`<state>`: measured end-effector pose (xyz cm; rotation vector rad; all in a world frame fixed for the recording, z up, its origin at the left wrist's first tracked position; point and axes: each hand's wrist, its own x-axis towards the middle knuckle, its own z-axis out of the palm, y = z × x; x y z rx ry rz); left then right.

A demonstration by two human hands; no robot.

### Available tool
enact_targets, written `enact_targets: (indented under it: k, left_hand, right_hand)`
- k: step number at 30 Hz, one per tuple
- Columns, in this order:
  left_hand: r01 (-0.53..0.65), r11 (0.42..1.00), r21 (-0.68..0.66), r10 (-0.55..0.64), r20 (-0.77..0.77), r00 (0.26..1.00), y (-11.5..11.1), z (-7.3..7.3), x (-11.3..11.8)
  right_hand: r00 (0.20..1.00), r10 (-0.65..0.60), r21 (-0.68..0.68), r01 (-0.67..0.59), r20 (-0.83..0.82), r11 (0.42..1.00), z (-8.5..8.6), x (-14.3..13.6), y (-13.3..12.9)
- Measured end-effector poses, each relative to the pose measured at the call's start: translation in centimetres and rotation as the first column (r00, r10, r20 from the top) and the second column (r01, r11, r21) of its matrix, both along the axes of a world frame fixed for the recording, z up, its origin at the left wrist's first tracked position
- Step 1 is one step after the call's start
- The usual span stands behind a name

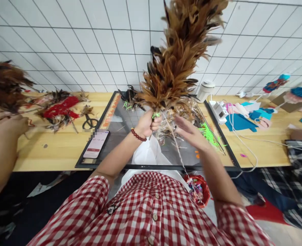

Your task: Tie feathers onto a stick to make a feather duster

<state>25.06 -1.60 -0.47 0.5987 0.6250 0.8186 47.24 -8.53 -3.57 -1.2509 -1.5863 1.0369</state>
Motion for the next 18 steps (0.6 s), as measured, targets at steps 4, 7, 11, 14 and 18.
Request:
enact_targets:
  k: [4,7,11,14,18]
  left_hand:
    - [-0.044,0.997,-0.060,0.042,-0.021,0.999,-0.6,-1.7,-2.9]
    - [-0.106,0.990,-0.098,0.100,-0.064,0.993,0.1,-3.1,-6.1]
    - [-0.198,0.976,-0.090,0.188,-0.116,0.975,2.0,-5.2,-8.9]
    - [-0.321,0.947,-0.012,0.313,-0.187,0.931,3.6,-7.1,-9.4]
    - [-0.532,0.825,0.190,0.563,-0.205,0.801,4.6,-9.8,-8.8]
  right_hand:
    - [0.856,0.322,-0.189,-0.423,-0.405,0.886,-0.9,-9.7,6.7]
    - [0.818,0.313,-0.343,-0.505,-0.482,0.792,-3.1,-12.3,7.6]
    - [0.808,0.120,-0.432,-0.426,-0.577,0.795,-6.1,-13.5,8.6]
    - [0.774,-0.032,-0.478,-0.357,-0.632,0.802,-7.2,-14.2,9.5]
    - [0.772,-0.106,-0.528,-0.321,-0.627,0.786,-8.0,-14.8,10.3]
